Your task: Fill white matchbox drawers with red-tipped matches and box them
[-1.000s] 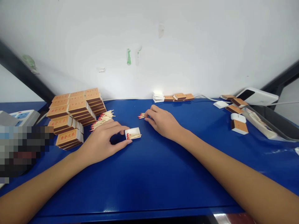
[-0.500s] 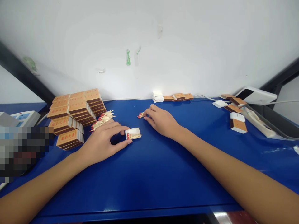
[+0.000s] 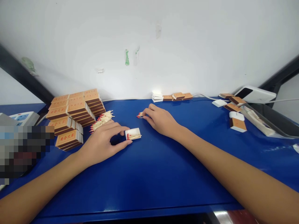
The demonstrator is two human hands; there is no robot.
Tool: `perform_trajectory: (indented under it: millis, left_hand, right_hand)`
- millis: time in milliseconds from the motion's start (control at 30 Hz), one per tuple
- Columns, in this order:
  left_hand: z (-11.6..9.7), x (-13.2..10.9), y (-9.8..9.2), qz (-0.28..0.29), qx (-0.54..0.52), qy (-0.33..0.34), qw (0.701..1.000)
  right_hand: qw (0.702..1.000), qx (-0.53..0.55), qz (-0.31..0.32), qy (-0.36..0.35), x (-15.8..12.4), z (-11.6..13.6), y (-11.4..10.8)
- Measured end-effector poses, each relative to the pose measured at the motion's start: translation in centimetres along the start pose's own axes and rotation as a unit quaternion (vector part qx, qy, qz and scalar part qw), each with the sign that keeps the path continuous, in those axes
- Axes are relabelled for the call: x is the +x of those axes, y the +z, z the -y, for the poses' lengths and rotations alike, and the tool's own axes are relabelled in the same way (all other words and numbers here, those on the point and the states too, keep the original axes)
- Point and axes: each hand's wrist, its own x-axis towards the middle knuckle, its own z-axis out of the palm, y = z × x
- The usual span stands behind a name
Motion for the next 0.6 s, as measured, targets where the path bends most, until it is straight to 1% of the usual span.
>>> perform_trajectory:
  millis: [300, 500, 600]
  left_hand:
    - [0.09, 0.08, -0.04, 0.000, 0.004, 0.000, 1.000]
    - [0.20, 0.03, 0.10, 0.001, 0.001, 0.003, 1.000]
    - [0.28, 0.13, 0.10, -0.006, 0.009, -0.004, 1.000]
  right_hand:
    - [1.000, 0.007, 0.003, 0.002, 0.07, 0.26, -0.24]
    - [1.000, 0.020, 0.011, 0.014, 0.36, -0.17, -0.02]
    - [0.999, 0.031, 0.017, 0.014, 0.35, -0.08, -0.34]
